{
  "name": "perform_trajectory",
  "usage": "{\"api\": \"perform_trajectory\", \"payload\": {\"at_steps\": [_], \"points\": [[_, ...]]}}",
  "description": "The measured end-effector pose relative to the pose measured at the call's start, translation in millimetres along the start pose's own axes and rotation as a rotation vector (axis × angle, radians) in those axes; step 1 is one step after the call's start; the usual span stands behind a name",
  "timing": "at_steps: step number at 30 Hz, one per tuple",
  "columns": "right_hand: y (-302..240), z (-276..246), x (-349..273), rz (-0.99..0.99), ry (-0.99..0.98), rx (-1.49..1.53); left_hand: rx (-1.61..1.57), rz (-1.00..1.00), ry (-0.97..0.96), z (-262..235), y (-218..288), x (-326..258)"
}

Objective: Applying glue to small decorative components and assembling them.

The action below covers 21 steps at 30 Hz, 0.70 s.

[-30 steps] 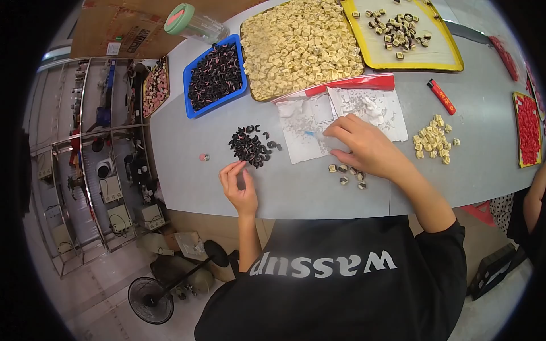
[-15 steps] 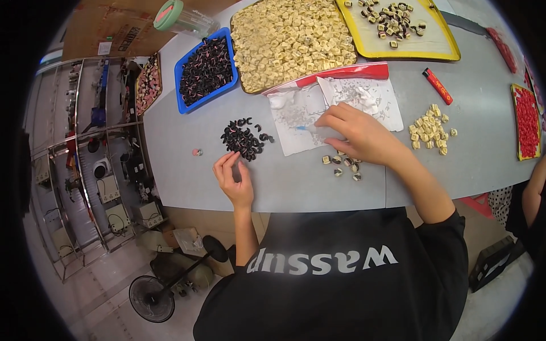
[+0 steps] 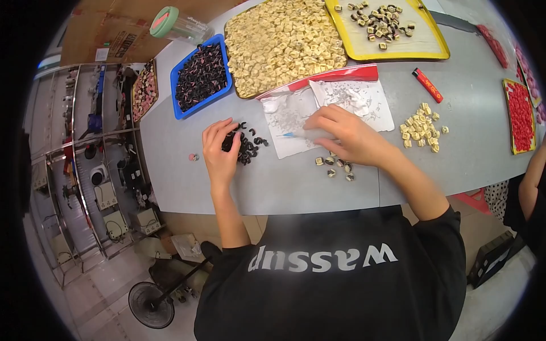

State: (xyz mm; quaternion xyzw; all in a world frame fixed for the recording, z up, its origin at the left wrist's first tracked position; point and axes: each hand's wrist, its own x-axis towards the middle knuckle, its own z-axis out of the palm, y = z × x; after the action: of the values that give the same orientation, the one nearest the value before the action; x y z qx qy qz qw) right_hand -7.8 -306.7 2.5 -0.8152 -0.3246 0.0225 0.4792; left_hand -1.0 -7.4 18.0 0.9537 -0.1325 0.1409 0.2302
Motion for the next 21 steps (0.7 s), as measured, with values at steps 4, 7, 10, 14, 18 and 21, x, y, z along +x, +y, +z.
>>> {"api": "perform_trajectory", "payload": {"at_steps": [4, 7, 10, 14, 18, 21], "points": [[-3, -3, 2, -0.044, 0.136, 0.095, -0.059, 0.025, -0.143, 2, -6, 18], [-1, -6, 2, -0.057, 0.226, 0.112, -0.08, -0.006, -0.207, 3, -9, 23], [0, -8, 2, -0.054, 0.295, 0.124, -0.103, 0.002, -0.215, 2, -11, 25], [1, -10, 1, 0.019, 0.315, 0.2, -0.125, -0.012, -0.235, 3, -12, 28], [6, -3, -3, 0.177, 0.331, 0.434, -0.099, -0.026, -0.302, 2, -6, 34], [3, -6, -1, 0.192, 0.388, 0.662, -0.056, 0.008, -0.34, 2, -9, 38]]}}
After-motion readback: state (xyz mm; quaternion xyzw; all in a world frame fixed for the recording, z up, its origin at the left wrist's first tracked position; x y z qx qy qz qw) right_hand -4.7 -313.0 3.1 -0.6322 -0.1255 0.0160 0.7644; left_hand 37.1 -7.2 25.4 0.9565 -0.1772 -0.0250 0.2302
